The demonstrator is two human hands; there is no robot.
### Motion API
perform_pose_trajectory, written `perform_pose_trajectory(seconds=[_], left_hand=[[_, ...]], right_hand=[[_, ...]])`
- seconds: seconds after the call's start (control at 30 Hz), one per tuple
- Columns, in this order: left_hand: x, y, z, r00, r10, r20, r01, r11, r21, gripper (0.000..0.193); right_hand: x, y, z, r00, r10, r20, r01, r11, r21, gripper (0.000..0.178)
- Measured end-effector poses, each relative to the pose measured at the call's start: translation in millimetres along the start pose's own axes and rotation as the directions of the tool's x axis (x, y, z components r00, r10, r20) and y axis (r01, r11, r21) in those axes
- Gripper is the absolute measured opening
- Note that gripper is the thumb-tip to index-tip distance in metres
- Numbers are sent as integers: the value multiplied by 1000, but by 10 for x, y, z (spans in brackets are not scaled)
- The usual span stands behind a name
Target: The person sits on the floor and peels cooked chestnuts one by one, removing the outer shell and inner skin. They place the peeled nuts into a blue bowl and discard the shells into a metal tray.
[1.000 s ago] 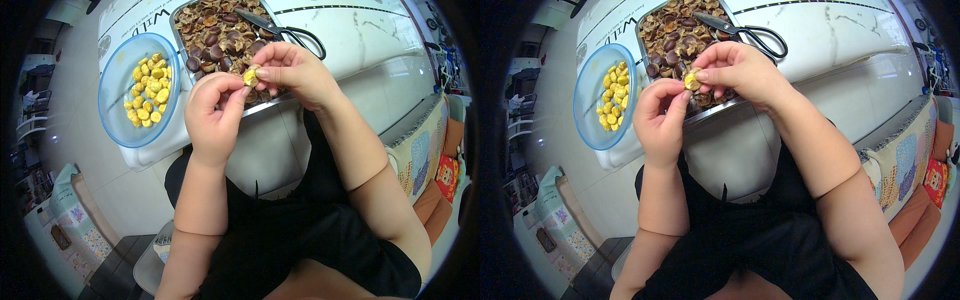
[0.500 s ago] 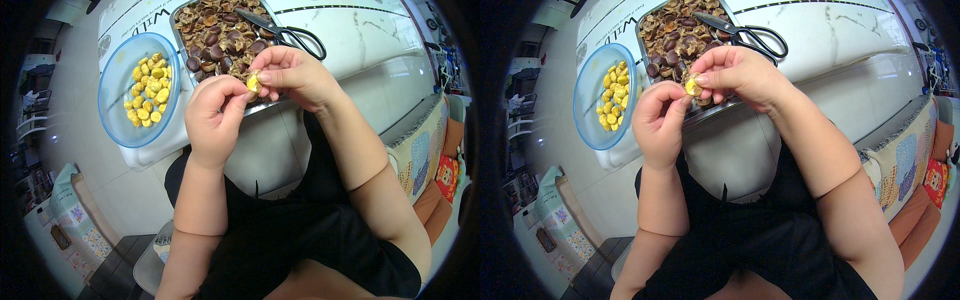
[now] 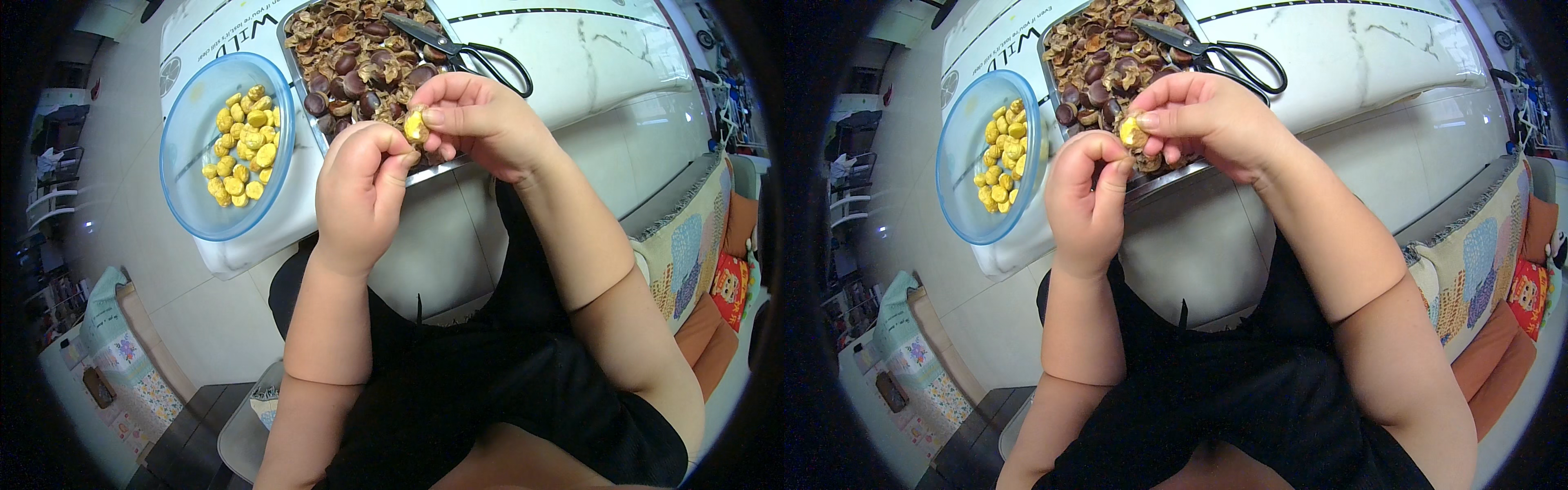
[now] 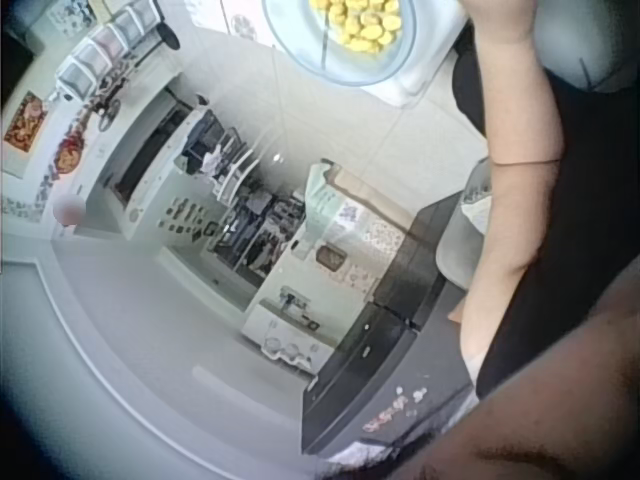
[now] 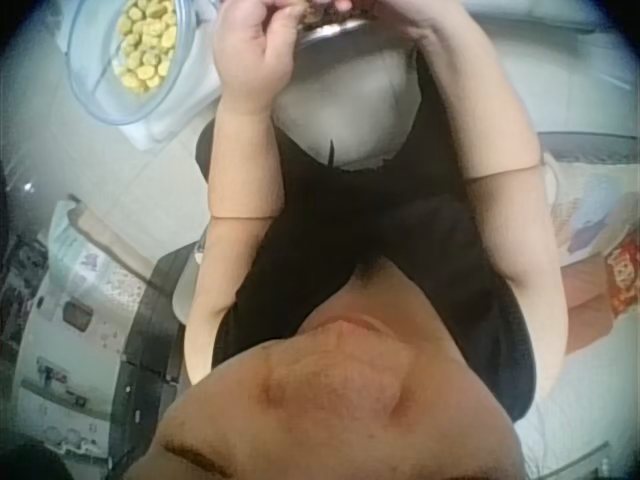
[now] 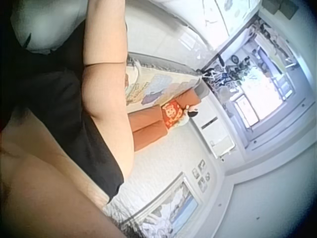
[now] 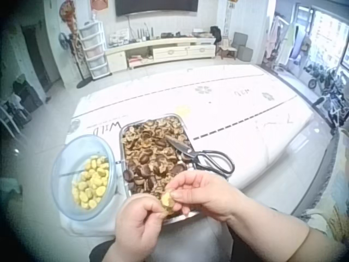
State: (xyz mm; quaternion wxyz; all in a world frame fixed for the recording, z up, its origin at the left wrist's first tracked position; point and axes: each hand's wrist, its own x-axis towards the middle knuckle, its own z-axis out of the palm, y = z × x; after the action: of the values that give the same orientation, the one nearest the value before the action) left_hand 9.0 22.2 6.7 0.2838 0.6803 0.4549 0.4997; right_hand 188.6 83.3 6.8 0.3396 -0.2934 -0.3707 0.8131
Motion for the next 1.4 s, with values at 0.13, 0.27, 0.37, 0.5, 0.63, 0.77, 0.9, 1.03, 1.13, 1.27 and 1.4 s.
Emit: perform_pose_trajectory(seconds=[0.13,0.27,0.37,0.5,0.63,0.77,0.9,1.03,1.13,1.27,1.4], left_hand=[[-9,-12,-1,1000,1,-3,-1,1000,8,7],[-4,-23,3,1000,-27,-7,27,999,45,5],[-52,-26,18,956,-279,-94,274,959,-67,4],[-73,-94,-22,955,-270,-120,275,961,26,4],[-3,-118,13,984,-33,-174,69,976,205,16],[-7,-115,29,977,-139,-161,128,989,-75,19],[-32,-85,51,962,-259,-81,228,933,-278,21],[-48,-99,49,952,-285,-111,228,904,-363,20],[-32,-69,64,955,-269,-124,201,895,-398,18],[-38,-87,11,978,-171,-116,161,983,-89,16],[-13,-46,12,987,-91,-135,99,994,48,15]], right_hand=[[6,-4,-5,1000,9,-24,-8,1000,25,15],[6,-19,-31,1000,16,-23,-14,997,76,14],[13,-3,-52,1000,17,-23,-15,994,104,14],[17,1,-37,999,33,-22,-32,996,78,14],[20,15,16,997,-21,-79,17,999,-52,14],[23,27,42,989,-110,-100,92,982,-167,16],[21,45,78,983,-165,-75,149,971,-184,17],[11,59,112,975,-221,-24,211,953,-219,15],[19,75,101,939,-343,3,314,855,-413,9],[-6,-18,125,826,-545,147,437,453,-777,5],[-21,-4,151,776,-599,197,442,293,-848,6]])
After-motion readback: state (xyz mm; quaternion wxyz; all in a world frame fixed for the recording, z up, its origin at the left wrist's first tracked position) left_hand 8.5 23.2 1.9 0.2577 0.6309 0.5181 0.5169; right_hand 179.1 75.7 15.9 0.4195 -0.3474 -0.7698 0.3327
